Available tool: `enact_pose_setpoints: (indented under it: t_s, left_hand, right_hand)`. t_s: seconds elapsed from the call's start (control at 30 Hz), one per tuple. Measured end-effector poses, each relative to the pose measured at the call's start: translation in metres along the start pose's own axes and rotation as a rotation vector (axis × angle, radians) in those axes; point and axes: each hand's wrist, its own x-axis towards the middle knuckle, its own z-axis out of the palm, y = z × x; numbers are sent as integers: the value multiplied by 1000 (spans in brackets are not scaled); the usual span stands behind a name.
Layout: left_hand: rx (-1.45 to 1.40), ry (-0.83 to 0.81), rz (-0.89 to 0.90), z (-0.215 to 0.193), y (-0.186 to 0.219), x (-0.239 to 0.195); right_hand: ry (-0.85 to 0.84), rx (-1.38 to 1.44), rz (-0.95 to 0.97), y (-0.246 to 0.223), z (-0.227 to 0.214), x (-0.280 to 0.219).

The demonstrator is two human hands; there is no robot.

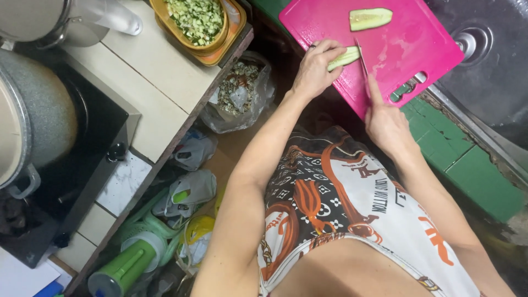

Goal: Dicing cucumbers on a cutting board and transferring them into a bowl.

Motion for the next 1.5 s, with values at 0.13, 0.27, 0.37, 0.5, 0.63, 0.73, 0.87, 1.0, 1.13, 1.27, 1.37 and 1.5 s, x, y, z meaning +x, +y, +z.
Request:
enact_pose_setpoints:
  t_s: [0.13, 0.27, 0.37, 0.5, 0.63, 0.73, 0.87, 1.0, 1.13, 1.27, 1.37, 1.5]
  left_hand:
    - [18, 13, -36, 0, 4, 0]
    - [28, 30, -55, 2, 2, -1]
    - [23, 32, -45, 1, 3, -1]
    - [30, 33, -36, 0, 3, 0]
    - [18, 20, -37, 0, 3, 1]
    - [22, 21, -40, 0, 6, 2]
    - [18, 31, -67, 2, 5, 1]
    - [26, 7, -80, 1, 4, 0]
    - [29, -2, -94, 1, 4, 1]
    - [40, 12, -64, 2, 3, 1]
    - [40, 18, -58, 4, 3, 2]
    - [35, 32, -75, 5, 2, 2]
  right_hand:
    - [21, -13, -28, 4, 11, 11]
    - [-44, 80, -2, -1, -1, -16]
    - [-61, 72, 25, -4, -8, -27]
    - [-24, 58, -14, -8, -10, -21]
    - [-30, 58, -37, -3, -3, -1]
    - [-25, 83, -33, -3, -4, 4]
    - [-109, 142, 33, -10, -16, -19]
    - [-143, 160, 91, -13, -22, -33]
    - [-62, 132, -51, -6, -10, -19]
    - [-30, 95, -39, -8, 4, -1]
    - [-31, 73, -10, -8, 11, 5]
    - [-94, 193, -10, -19, -7, -22]
